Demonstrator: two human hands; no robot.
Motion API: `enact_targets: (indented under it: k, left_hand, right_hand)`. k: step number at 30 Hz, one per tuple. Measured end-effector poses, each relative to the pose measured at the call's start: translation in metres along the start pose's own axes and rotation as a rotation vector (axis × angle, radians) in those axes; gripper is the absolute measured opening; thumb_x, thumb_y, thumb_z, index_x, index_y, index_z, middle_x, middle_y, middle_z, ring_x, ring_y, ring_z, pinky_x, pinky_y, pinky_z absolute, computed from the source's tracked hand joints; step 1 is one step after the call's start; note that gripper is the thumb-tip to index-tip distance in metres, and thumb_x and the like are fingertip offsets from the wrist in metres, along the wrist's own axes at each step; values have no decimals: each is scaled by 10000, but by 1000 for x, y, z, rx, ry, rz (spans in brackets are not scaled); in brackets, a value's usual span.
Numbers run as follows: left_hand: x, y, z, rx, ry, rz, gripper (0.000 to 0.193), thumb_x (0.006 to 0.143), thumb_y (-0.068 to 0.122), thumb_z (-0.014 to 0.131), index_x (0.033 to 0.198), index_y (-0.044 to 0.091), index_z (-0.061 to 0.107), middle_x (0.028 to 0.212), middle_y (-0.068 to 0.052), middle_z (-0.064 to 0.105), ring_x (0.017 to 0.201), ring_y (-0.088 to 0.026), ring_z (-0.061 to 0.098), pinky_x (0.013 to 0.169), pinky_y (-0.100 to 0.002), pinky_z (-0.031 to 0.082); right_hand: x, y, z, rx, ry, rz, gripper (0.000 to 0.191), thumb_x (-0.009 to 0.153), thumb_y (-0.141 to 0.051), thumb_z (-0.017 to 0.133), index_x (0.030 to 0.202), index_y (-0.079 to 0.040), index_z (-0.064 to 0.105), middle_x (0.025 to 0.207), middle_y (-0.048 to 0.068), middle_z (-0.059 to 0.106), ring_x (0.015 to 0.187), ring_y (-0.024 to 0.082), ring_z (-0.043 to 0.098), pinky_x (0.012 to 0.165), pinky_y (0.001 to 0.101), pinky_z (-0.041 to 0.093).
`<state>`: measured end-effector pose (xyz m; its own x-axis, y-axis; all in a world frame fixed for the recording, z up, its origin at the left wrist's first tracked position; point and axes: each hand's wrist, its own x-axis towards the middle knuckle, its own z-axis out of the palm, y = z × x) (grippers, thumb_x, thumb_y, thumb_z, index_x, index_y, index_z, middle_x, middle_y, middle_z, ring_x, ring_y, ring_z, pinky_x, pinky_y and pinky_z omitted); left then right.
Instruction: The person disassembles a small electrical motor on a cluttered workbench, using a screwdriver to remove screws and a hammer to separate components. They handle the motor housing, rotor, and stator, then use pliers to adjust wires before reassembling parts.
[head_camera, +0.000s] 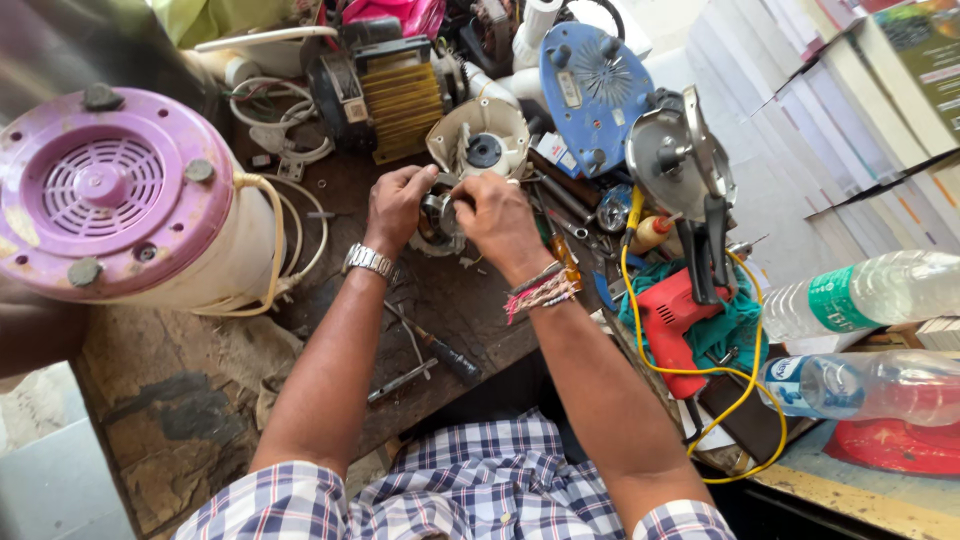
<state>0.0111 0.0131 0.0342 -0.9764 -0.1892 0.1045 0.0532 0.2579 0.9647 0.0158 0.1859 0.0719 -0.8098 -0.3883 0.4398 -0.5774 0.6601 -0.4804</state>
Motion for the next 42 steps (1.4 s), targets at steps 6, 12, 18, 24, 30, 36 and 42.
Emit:
enact_targets:
  k: [6,12,18,24,30,36,42]
  left_hand:
    - [-4,3,-2,-44,-9,-49,378,981,352,670,869,-6,721,642,-17,608,618,-73,514,563,-306,424]
    - [-4,0,-2,-110,-13,-20,364,977,345,678,893,-6,732,675,-5,648,640,-62,534,574,-295,443]
    - [-2,-2,-1,-65,-7,-44,373,974,354,677,889,-4,740,670,-14,652,634,-71,531,571,-301,441]
    - [-2,-1,0,-41,-16,-43,395,976,374,659,915,-6,749,669,-37,651,630,-95,554,569,-322,436]
    - [-1,0,2,-30,-11,-30,393,952,401,656,978,27,772,732,-35,736,664,-97,651,597,-311,498]
    - [-2,1,2,-19,-10,-28,395,967,395,650,963,22,777,717,-53,708,668,-115,621,606,-322,485]
    - [-3,2,0,-49,-32,-28,386,962,393,643,981,34,783,749,-35,733,685,-104,640,616,-311,498]
  right_hand:
    - [-3,-4,12,233,2,299,137,796,-78,688,928,-40,699,889,149,715,853,312,716,804,428,573]
    - [-6,-12,18,175,55,388,154,846,-119,726,969,-38,681,901,146,724,852,318,704,786,431,548]
    - [-7,-13,21,301,100,455,188,821,-74,674,1007,-47,669,893,136,723,835,295,724,783,420,575]
    - [-7,-8,18,199,132,322,131,867,-50,700,996,-31,682,930,147,731,873,298,718,803,408,560]
    - [-1,12,-13,405,-133,163,288,886,39,611,1154,-48,672,961,97,772,904,197,765,828,326,601]
    - [18,25,-29,341,-347,-88,348,865,58,654,1195,-51,659,951,96,738,909,208,736,838,339,584]
    - [51,32,-29,278,-620,-122,420,806,-10,763,1191,-50,601,920,77,732,861,195,720,785,331,582]
